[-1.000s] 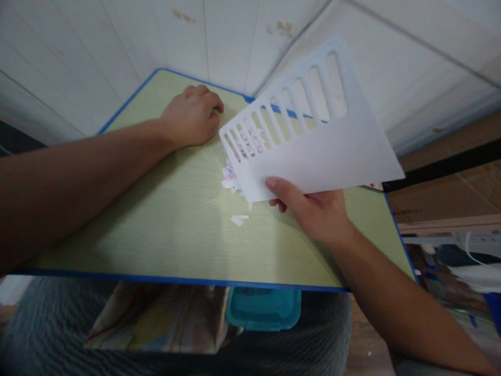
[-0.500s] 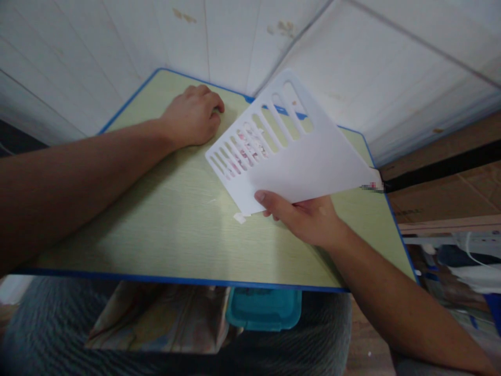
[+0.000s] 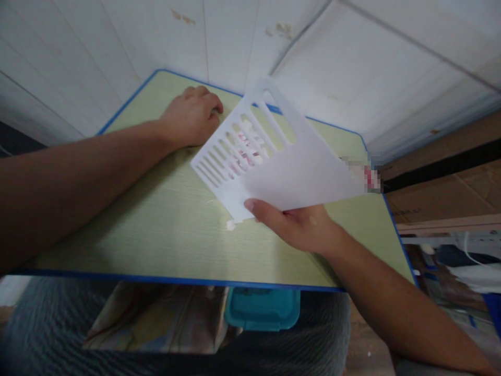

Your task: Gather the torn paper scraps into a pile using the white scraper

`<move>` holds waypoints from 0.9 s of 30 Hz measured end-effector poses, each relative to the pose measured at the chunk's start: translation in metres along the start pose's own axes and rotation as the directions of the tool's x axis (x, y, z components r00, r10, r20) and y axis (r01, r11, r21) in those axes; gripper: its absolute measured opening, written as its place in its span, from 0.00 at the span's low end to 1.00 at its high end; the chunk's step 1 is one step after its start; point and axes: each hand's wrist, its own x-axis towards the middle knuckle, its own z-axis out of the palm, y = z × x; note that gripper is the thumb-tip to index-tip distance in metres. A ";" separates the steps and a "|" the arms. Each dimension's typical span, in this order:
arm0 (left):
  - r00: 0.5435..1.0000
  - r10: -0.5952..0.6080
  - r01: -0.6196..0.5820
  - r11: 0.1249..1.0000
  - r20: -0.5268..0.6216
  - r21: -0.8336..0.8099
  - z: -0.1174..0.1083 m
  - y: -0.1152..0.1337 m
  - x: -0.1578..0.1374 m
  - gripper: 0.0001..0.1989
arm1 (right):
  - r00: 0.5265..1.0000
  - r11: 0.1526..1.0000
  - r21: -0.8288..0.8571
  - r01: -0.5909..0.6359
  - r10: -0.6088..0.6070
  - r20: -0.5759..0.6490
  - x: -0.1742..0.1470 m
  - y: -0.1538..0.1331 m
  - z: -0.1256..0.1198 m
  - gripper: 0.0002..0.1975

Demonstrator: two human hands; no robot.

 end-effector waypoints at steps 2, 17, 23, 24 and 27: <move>1.000 -0.006 0.006 1.000 0.001 0.013 -0.001 0.001 -0.001 0.28 | 1.000 1.000 0.003 0.008 -0.008 -0.015 0.000 -0.001 -0.001 0.21; 0.999 -0.039 0.038 0.999 0.025 0.023 -0.002 0.006 -0.001 0.27 | 0.999 0.998 -0.036 0.052 -0.052 0.004 -0.002 0.003 0.000 0.22; 0.998 -0.051 0.049 0.997 0.033 0.055 -0.006 0.011 -0.003 0.27 | 0.997 0.996 -0.062 0.066 -0.064 0.040 -0.001 0.002 -0.003 0.24; 0.998 -0.054 0.052 0.997 0.036 0.057 -0.007 0.012 -0.004 0.27 | 0.995 0.994 -0.069 0.080 -0.076 0.063 -0.001 0.001 -0.003 0.23; 0.998 -0.060 0.057 0.997 0.036 0.058 -0.008 0.012 -0.004 0.26 | 0.993 0.992 -0.077 0.099 -0.093 0.070 0.000 0.000 -0.004 0.22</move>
